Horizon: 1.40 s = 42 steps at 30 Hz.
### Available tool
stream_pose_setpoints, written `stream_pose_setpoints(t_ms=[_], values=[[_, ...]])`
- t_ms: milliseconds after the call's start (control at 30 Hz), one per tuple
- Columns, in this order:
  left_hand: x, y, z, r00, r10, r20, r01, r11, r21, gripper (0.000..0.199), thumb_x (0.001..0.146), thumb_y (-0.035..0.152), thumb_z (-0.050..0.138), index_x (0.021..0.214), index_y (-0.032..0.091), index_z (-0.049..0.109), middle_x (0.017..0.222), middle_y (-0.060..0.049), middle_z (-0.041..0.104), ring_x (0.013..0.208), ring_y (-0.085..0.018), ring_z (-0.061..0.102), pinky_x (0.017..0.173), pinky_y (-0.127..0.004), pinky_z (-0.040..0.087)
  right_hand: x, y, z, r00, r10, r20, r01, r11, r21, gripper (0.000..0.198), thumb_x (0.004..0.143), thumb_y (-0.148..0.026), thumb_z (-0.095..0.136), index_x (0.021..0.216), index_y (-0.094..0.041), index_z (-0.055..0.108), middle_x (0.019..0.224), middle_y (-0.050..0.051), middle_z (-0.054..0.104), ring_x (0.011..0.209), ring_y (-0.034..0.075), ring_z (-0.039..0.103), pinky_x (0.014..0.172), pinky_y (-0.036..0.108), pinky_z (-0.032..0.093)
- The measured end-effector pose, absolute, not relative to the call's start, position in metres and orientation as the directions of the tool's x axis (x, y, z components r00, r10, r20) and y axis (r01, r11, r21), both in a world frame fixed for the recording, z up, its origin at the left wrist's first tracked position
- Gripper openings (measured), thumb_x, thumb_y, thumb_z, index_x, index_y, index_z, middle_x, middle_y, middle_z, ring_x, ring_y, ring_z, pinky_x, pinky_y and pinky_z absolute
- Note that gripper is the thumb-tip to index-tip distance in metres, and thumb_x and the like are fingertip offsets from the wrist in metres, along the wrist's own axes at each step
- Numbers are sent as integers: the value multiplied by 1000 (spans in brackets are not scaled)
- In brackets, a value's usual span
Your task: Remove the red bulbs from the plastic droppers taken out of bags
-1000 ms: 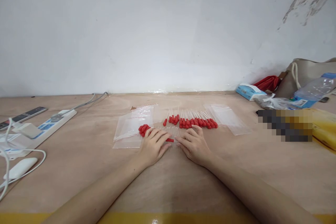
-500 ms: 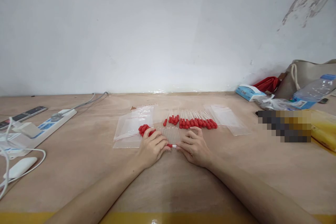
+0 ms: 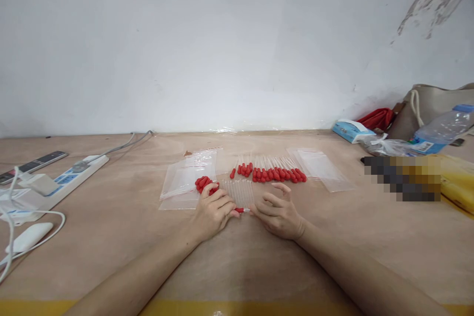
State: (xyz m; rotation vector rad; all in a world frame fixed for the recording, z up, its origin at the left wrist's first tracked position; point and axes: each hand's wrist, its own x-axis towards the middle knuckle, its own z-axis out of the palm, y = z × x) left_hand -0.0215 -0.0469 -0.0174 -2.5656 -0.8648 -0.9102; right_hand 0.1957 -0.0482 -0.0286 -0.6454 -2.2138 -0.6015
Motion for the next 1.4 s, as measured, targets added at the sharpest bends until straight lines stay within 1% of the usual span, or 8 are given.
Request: stream_pose_setpoints(t_ms=[300,533,767,900,1033,1233,1333,1400], values=[[-23,-58,-2,625,505,595,633,-774,-9,22,86,32,47,70,20,59,68,3,64,73,-14,52,87,-37,28,203,-53,-36,-641,274,717,617,740,269,34,83,-15,46,106,-40,53,72,-13,64,75,6,55,89,32,22],[-35,-57,3,583,553,595,650,-757,68,19,86,26,45,72,19,58,70,1,64,72,-15,53,77,-35,33,209,-52,-19,-552,139,822,654,684,324,27,81,-14,53,93,-36,60,66,-13,63,70,6,53,91,33,18],[-94,-19,9,105,700,706,798,-483,361,23,85,29,41,94,19,60,93,-6,59,87,-17,55,76,-29,45,208,-36,-18,-381,492,783,787,618,-5,14,81,-27,52,87,-27,64,64,-3,62,64,10,49,85,36,23],[-113,-1,-1,-56,828,558,839,-264,476,33,82,35,40,102,16,60,93,-8,58,83,-19,57,71,-31,47,199,-36,-24,-311,618,722,823,555,-121,19,81,-19,47,88,-22,64,66,0,61,65,10,50,77,32,24],[-118,11,-15,-82,912,402,795,-183,578,40,78,39,43,107,14,54,87,-7,63,77,-19,60,69,-30,48,197,-38,-25,-250,674,695,832,517,-203,15,76,-15,47,78,-19,61,68,-1,62,64,10,51,73,30,23],[-115,10,-11,-61,937,344,856,-128,501,40,81,43,40,107,16,54,86,-6,66,78,-20,60,70,-32,46,194,-40,-27,-260,693,673,827,520,-216,13,76,-15,47,72,-19,59,66,0,62,65,12,52,74,31,23],[-112,4,-3,-84,870,486,887,-157,434,39,82,42,40,110,18,52,91,-5,64,83,-21,58,70,-32,44,190,-43,-28,-289,676,678,822,538,-185,15,78,-20,47,74,-19,61,63,1,61,65,13,52,76,32,23],[-104,1,4,-12,808,589,908,-238,345,31,81,40,43,100,19,57,93,-5,64,87,-21,56,75,-33,43,188,-46,-29,-309,675,670,823,543,-167,14,78,-25,49,78,-20,62,63,1,61,66,13,52,77,33,24]])
